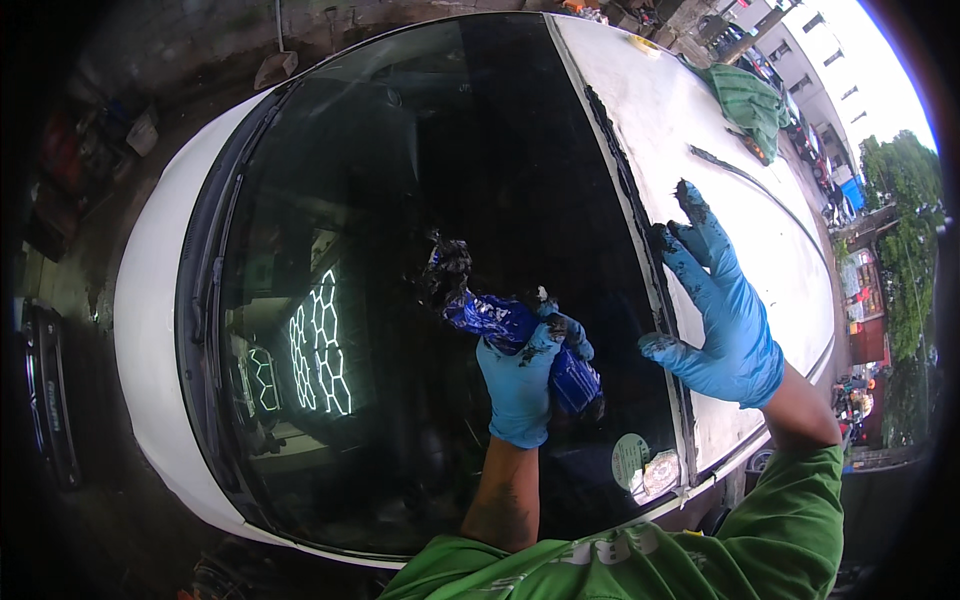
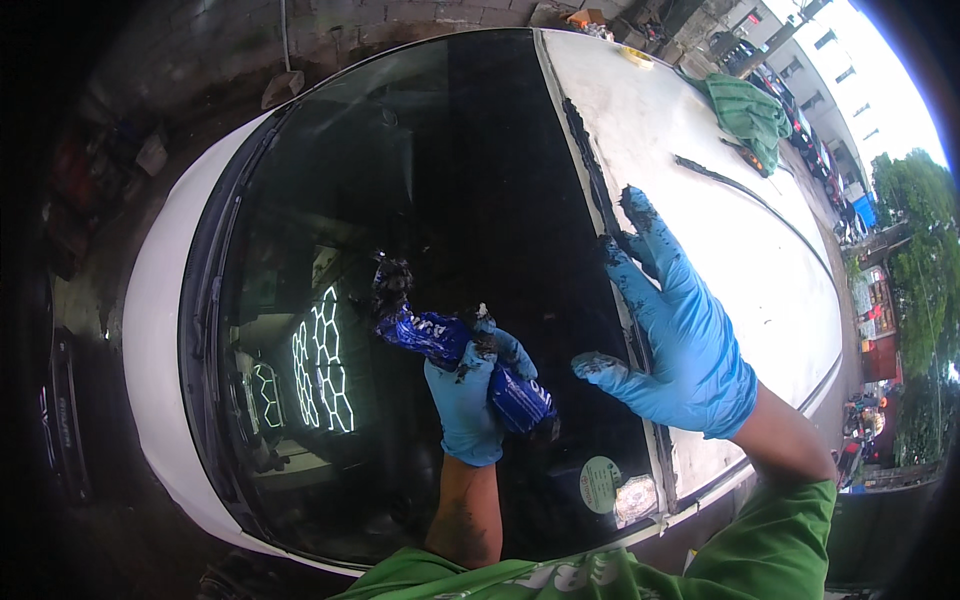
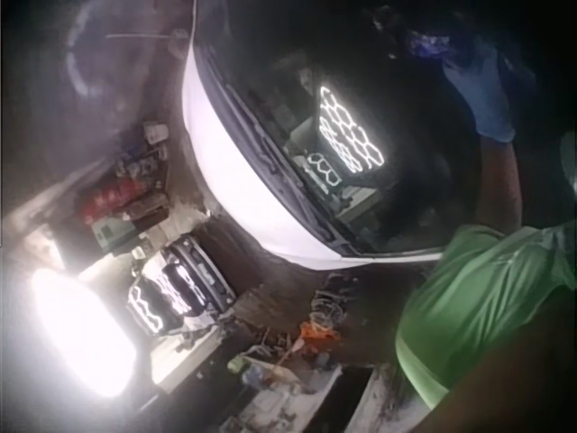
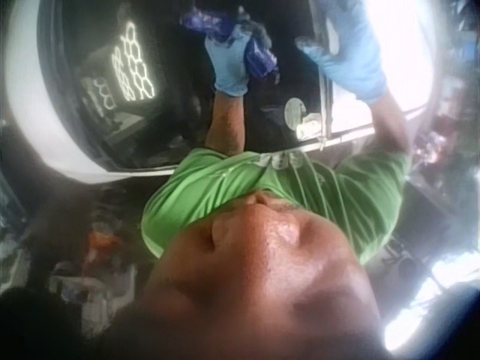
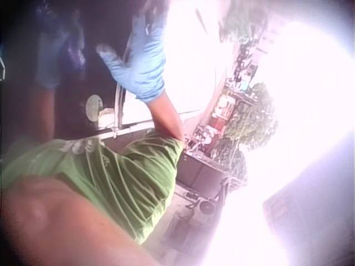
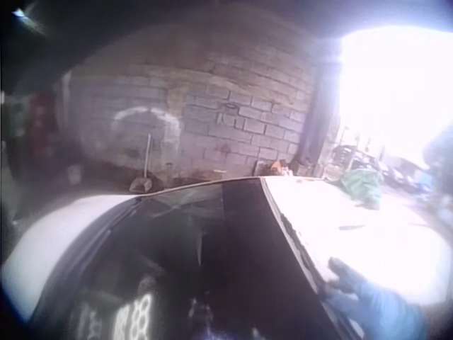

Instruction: The person applies black sealant along the windshield perimeter of a white car using a sealant tube and gloved hands. They smooth the bead with fingers, move around the vehicle to reach different sections, and continue applying sealant along the top and side edges.

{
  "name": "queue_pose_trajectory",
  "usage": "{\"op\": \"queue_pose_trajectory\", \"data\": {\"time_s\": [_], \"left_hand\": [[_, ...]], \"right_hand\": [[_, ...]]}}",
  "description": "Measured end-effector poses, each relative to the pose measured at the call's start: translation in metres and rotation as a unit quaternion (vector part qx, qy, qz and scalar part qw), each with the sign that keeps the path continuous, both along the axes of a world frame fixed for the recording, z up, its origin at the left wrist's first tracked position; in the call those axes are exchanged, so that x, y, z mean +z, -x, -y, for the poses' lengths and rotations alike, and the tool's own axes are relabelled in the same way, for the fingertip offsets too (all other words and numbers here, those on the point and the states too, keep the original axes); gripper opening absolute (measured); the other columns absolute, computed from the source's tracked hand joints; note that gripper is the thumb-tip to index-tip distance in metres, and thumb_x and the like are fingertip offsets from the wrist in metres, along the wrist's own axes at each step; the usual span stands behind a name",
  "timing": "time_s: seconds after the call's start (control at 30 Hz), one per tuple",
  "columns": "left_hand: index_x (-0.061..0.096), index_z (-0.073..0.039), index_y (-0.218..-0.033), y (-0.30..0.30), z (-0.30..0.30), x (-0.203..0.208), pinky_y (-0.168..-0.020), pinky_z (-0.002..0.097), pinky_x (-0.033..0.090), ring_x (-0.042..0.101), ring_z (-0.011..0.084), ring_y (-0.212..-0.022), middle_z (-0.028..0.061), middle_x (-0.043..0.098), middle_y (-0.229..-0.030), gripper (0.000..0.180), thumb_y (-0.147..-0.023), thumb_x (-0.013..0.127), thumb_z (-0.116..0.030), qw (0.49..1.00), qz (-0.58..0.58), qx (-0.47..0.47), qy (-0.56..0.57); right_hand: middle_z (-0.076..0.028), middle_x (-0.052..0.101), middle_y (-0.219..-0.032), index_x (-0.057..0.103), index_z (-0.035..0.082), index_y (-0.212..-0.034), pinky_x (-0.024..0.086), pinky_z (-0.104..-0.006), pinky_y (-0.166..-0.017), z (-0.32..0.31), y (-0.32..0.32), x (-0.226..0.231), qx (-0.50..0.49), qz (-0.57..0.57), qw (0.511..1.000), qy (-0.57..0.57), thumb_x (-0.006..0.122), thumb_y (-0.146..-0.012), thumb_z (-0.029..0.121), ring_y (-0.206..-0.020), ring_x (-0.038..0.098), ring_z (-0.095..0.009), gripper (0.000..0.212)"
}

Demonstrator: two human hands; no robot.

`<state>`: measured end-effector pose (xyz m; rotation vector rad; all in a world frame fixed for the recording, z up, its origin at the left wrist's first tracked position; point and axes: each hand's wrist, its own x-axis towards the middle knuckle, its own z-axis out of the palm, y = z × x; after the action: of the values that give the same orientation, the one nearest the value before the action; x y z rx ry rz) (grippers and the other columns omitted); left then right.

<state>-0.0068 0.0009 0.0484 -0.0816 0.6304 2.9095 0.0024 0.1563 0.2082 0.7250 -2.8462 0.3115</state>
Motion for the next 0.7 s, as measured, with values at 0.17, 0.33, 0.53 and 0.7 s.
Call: {"op": "queue_pose_trajectory", "data": {"time_s": [0.17,0.33,0.53,0.7], "left_hand": [[0.059,-0.003,-0.088,-0.005,0.001,0.000,-0.053,0.0321,0.052,0.059,0.0156,-0.059,0.0075,0.060,-0.072,0.007,-0.089,0.063,-0.010,0.999,0.007,-0.003,0.038],[0.060,-0.004,-0.081,-0.005,0.000,-0.003,-0.055,0.0322,0.049,0.056,0.0156,-0.056,0.0055,0.057,-0.068,0.016,-0.092,0.060,-0.016,0.998,0.046,-0.007,-0.039],[0.059,-0.005,-0.085,-0.002,0.000,-0.010,-0.060,0.0342,0.050,0.057,0.0168,-0.059,0.0049,0.057,-0.070,0.018,-0.093,0.058,-0.021,0.998,0.027,-0.031,-0.043],[0.057,-0.002,-0.103,0.004,-0.003,-0.002,-0.061,0.0333,0.052,0.058,0.0161,-0.062,0.0051,0.058,-0.075,0.026,-0.095,0.057,-0.027,0.993,0.011,-0.009,-0.121]], "right_hand": [[-0.031,0.023,-0.149,0.050,-0.007,-0.129,0.040,-0.0482,-0.104,0.000,-0.003,0.009,-0.029,-0.014,0.999,-0.021,0.079,-0.075,0.032,-0.132,0.039,-0.046,0.074],[-0.028,0.024,-0.150,0.053,-0.008,-0.127,0.038,-0.0489,-0.106,-0.005,-0.004,0.008,-0.036,-0.032,0.999,0.006,0.074,-0.080,0.035,-0.133,0.039,-0.044,0.067],[-0.026,0.022,-0.151,0.054,-0.005,-0.127,0.036,-0.0492,-0.107,-0.010,-0.007,0.006,-0.047,-0.025,0.998,0.028,0.071,-0.083,0.034,-0.134,0.038,-0.041,0.062],[-0.025,0.023,-0.151,0.054,-0.004,-0.128,0.036,-0.0487,-0.107,-0.006,-0.005,0.011,-0.055,-0.036,0.998,0.010,0.071,-0.083,0.034,-0.133,0.040,-0.041,0.061]]}}
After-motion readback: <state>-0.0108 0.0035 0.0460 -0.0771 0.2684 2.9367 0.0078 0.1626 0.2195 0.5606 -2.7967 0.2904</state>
